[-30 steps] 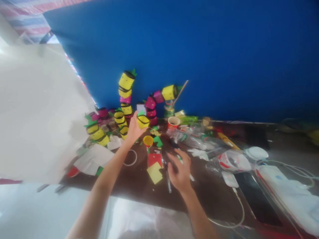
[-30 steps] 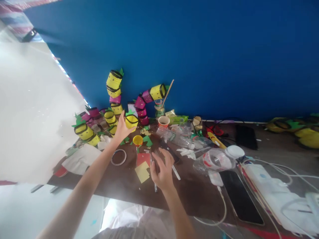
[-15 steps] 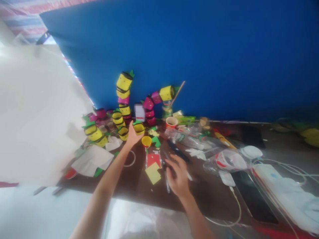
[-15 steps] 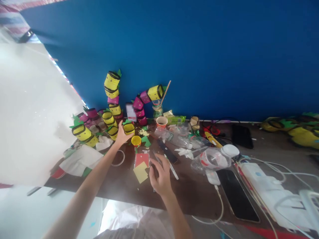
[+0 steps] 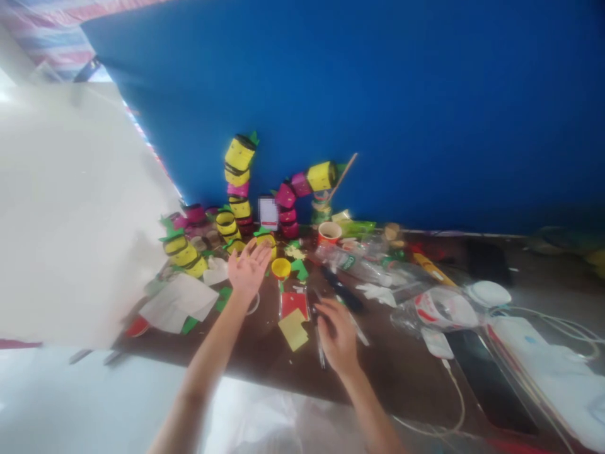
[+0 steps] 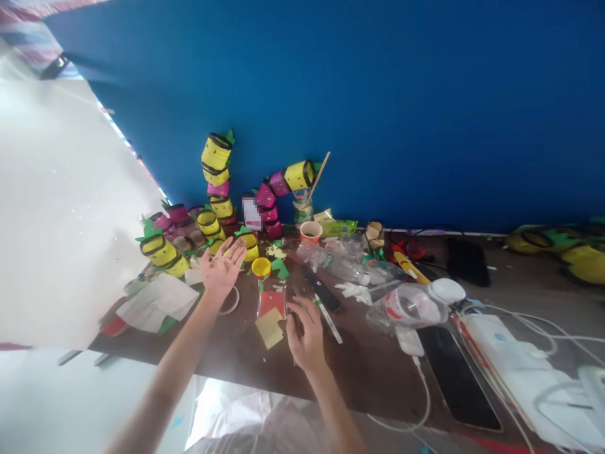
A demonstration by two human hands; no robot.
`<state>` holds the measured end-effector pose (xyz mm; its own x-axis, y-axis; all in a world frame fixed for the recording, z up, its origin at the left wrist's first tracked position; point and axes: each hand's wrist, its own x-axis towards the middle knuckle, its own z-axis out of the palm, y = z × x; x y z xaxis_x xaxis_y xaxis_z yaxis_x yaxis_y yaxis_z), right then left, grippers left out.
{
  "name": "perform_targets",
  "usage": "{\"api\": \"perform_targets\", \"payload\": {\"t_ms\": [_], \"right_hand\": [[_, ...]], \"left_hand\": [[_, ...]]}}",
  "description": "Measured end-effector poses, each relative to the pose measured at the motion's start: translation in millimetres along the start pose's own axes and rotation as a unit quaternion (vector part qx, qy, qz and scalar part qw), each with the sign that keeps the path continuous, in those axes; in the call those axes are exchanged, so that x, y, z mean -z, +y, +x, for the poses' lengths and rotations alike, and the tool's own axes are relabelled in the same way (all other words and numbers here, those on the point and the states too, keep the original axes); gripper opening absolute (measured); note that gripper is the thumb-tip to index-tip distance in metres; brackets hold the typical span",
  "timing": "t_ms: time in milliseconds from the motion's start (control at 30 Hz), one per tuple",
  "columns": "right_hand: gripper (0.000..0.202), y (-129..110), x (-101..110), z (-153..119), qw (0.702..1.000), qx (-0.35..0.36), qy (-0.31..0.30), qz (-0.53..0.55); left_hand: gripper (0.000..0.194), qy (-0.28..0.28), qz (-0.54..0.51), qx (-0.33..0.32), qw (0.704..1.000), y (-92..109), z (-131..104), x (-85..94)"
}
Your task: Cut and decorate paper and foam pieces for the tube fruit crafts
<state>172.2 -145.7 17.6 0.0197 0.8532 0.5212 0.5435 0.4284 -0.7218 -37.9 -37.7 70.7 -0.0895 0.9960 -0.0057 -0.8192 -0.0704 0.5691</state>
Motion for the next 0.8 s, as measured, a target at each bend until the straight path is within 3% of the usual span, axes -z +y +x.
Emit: {"api": "perform_targets", "payload": {"t_ms": [133, 233, 400, 800], "right_hand": [[0.019, 5.5, -5.8, -0.7, 0.999, -0.041, -0.012, 0.022], [0.019, 16.2, -9.5, -2.7, 0.996, -0.081, -0.023, 0.033], [0.018, 32.9, -17.5, -4.0, 0.991, -0.123, -0.047, 0.025], [0.012, 52.2, -64.5, 22.8, 0.991, -0.034, -0.122, -0.044]], "left_hand": [[0.028, 0.047, 0.076, 0.004, 0.996, -0.5, -6.7, 8.1], [0.034, 0.07, 0.164, -0.017, 0.984, -5.9, -13.3, 22.8], [0.035, 0.076, 0.207, 0.035, 0.975, -18.2, -34.0, 40.7], [0.039, 0.101, 0.237, 0.094, 0.962, -38.2, -59.7, 59.7]]}}
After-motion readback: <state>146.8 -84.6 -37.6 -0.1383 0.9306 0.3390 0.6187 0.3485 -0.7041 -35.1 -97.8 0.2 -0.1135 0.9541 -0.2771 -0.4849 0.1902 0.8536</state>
